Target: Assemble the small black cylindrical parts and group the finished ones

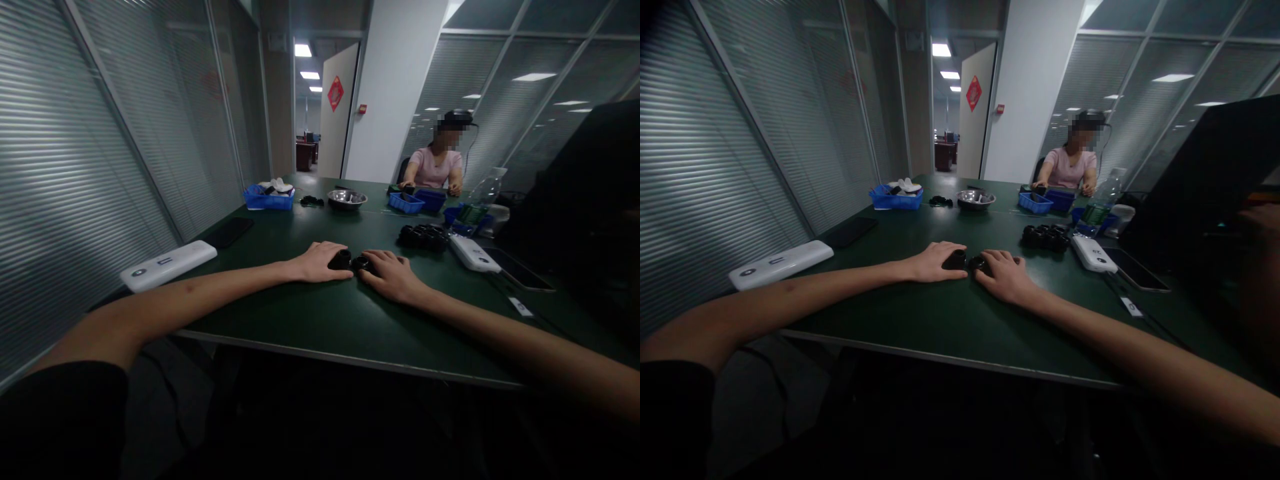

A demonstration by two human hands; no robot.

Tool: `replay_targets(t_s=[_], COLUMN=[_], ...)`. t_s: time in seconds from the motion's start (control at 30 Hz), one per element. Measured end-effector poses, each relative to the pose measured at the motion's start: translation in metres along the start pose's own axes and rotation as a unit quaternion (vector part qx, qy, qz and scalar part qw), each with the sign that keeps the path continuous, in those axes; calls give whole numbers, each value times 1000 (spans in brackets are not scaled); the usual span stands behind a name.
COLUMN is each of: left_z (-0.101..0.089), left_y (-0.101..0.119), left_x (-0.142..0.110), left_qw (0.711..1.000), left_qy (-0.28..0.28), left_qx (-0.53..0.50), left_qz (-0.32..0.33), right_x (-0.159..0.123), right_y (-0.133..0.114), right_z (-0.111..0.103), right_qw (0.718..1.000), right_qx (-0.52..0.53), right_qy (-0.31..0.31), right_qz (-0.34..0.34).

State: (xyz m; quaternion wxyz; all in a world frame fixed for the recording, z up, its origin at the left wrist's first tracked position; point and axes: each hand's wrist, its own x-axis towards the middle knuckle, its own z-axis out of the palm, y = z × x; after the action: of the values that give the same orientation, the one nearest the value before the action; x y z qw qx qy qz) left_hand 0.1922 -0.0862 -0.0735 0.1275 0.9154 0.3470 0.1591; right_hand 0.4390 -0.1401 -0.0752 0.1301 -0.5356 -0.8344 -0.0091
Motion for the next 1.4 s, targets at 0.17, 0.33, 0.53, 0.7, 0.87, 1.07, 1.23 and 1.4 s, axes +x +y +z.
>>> replay_targets(t_s=[0.17,0.33,0.53,0.7,0.87,1.07,1.23,1.4], left_z=[3,-1,-4,-8,-11,-11,-15,-14], left_y=[1,4,8,11,15,18,24,23], left_x=[1,-3,-6,-6,-8,-9,-10,-11], left_qw=[998,998,999,997,992,986,983,983], left_qy=[-30,-31,-34,-64,-88,-111,-132,-129], left_qx=[47,49,41,22,8,6,4,-1], left_qz=[-17,-12,-4,27,87,122,126,127], right_x=[2,1,-1,0,-5,-13,-14,-12], right_y=[3,1,-2,-2,-9,-16,-16,-20], right_z=[2,-1,-6,-8,-15,-21,-22,-22], right_qw=[999,998,999,997,976,968,972,973], right_qx=[0,15,24,67,174,188,170,166], right_qy=[-45,-48,-36,28,79,18,-4,-2], right_qz=[22,22,9,-8,-102,-163,-162,-161])
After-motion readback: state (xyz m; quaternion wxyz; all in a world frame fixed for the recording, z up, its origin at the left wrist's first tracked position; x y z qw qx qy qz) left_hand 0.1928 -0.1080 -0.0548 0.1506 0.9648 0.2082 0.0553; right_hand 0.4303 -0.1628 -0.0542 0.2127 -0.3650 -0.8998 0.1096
